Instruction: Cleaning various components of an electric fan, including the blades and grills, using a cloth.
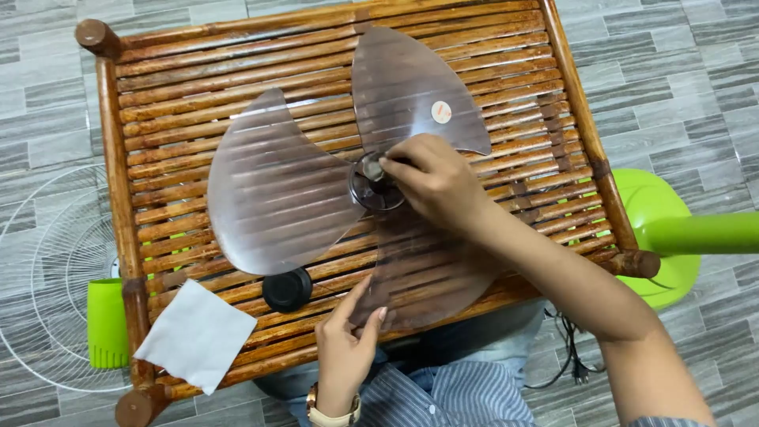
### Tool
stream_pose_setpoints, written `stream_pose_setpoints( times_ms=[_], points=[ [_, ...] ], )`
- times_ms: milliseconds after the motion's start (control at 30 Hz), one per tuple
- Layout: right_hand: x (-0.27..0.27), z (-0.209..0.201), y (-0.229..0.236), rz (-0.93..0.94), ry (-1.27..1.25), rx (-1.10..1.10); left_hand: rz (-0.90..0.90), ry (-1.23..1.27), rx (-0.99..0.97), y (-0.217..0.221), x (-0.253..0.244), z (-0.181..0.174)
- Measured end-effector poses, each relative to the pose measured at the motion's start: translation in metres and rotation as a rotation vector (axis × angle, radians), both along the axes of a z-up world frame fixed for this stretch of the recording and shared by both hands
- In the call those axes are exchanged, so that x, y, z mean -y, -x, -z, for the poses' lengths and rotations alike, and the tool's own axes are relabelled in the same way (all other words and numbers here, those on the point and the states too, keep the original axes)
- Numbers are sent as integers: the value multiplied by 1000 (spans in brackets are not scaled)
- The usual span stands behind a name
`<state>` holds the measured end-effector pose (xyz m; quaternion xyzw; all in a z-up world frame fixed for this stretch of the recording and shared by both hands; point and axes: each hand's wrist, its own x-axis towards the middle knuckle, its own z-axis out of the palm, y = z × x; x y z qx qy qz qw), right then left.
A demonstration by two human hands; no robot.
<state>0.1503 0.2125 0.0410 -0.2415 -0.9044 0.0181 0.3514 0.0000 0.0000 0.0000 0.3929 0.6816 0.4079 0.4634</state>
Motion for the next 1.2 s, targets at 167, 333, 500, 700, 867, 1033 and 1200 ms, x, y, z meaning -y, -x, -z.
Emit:
stream_pose_setpoints(
  times_ms=[167, 333, 500, 700, 867, 1033, 1200],
  points=[
    [6, 17, -6, 71, -120, 304, 9, -28, -20, 1, -1, -4],
    [23, 11, -4, -109, 119, 188, 22, -22, 18, 1, -1, -2],
    [24, 29, 0, 116, -187, 393, 11, -28, 3, 0, 0, 0],
    [26, 26, 2, 219, -266, 423, -24, -22, 54, -2, 0, -2],
    [33, 20, -11, 90, -49, 290, -46, -35, 69, -2, 1, -1],
    [45, 6, -36, 13, 166, 35, -48, -70, 31, -2, 4, 3],
    [64, 18, -100, 323, 239, -353, -364, -143, 678, -4, 7, 2]
  ],
)
